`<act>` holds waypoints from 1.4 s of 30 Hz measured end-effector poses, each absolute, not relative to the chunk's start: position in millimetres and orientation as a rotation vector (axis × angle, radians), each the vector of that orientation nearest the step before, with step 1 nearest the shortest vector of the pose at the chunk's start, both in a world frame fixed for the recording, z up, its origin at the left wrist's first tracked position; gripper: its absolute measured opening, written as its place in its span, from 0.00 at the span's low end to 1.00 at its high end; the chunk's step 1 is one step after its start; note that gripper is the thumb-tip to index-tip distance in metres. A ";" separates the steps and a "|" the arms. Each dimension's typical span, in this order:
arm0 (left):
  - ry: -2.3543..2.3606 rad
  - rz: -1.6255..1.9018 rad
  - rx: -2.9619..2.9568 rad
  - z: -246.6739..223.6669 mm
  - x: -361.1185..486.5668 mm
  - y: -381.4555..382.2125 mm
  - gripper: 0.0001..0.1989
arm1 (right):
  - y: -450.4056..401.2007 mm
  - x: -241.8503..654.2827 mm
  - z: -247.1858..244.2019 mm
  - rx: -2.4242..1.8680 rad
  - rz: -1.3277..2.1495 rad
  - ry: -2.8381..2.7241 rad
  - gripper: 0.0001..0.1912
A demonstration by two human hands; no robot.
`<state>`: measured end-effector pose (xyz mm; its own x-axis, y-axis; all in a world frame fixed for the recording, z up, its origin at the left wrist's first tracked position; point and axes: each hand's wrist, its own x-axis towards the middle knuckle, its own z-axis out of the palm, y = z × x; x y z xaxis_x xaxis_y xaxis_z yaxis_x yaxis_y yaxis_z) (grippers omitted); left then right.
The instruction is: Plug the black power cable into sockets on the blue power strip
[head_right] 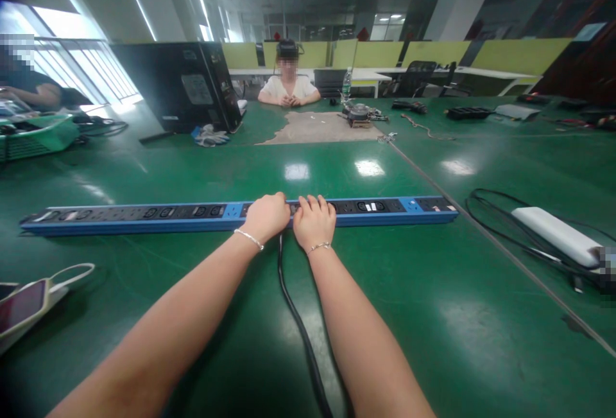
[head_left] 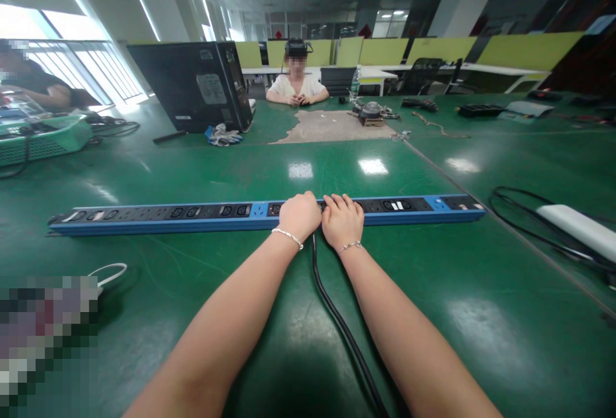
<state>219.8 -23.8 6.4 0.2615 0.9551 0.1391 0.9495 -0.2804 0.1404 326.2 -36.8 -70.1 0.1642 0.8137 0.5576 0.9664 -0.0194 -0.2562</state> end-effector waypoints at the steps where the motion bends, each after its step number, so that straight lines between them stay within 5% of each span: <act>1: 1.875 0.296 2.454 7.0 220.0 -24.0 0.13 | -36.7 326.0 -69.9 -1.869 -0.336 -1.679 0.19; 13: 1.883 0.310 2.339 6.9 220.6 -25.5 0.12 | -35.3 324.1 -67.6 -1.921 -0.322 -1.659 0.19; 22: 1.826 0.635 2.433 105.4 192.0 -4.3 0.18 | -38.5 324.2 -65.2 -1.953 -0.314 -1.688 0.20; 32: 1.961 0.333 2.110 13.9 70.5 3.1 0.18 | -34.7 324.3 -71.1 -1.909 -0.339 -1.636 0.19; 42: 2.003 0.071 2.207 25.1 96.5 10.4 0.15 | -35.1 325.5 -69.9 -1.920 -0.365 -1.647 0.19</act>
